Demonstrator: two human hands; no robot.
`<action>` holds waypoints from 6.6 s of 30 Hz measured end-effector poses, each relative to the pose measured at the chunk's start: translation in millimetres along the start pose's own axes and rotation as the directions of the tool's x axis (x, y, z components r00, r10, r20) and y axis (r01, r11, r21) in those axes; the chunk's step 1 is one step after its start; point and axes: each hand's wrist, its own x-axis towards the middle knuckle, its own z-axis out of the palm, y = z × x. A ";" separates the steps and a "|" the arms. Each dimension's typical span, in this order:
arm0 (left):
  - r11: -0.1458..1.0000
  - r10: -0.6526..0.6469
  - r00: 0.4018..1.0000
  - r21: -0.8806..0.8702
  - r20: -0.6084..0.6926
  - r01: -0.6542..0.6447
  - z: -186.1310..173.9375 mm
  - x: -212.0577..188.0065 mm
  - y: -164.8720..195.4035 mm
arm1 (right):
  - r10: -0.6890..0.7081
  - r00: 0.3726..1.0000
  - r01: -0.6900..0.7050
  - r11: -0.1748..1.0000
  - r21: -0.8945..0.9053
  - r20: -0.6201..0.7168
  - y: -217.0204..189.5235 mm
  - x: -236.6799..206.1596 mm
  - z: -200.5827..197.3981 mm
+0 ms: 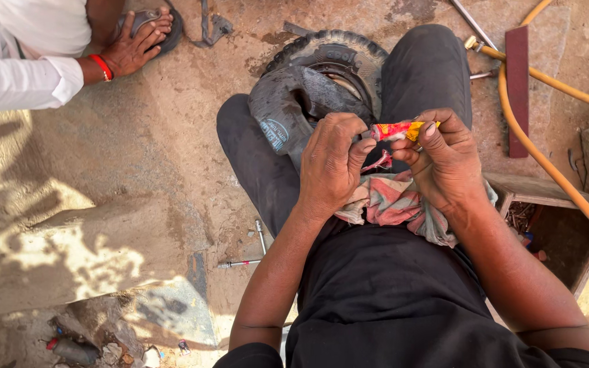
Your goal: The person applies a red substance to a puncture on a tire inner tube using a small applicator. They then cut a blue patch with scissors and place it over the puncture. Finally, they use a hammer and a metal tool to press the patch firmly onto the tube.
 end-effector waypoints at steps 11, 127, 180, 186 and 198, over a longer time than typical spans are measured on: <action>0.906 -0.393 0.916 -0.137 0.081 0.401 -14.9 -22.9 -30.6 | -0.009 0.998 0.013 0.998 -0.058 0.066 39.8 13.0 12.3; 0.652 -0.705 0.702 -0.484 -0.104 0.583 -55.7 -130.1 -111.0 | -0.145 0.915 0.401 0.431 -0.808 0.377 74.8 72.8 82.6; 0.664 -0.695 0.708 -0.487 -0.125 0.567 -59.8 -127.9 -108.8 | -0.158 0.916 0.400 0.290 -0.869 0.369 64.4 57.8 99.1; 0.702 -0.618 0.763 -0.572 -0.192 0.425 -61.6 -123.4 -87.5 | -0.233 0.933 0.360 0.589 -0.724 0.274 58.3 56.1 88.5; 0.724 -0.511 0.848 -0.602 -0.142 0.335 -57.5 -108.8 -51.7 | -0.142 0.929 0.316 0.788 -0.529 0.342 62.6 -3.5 98.9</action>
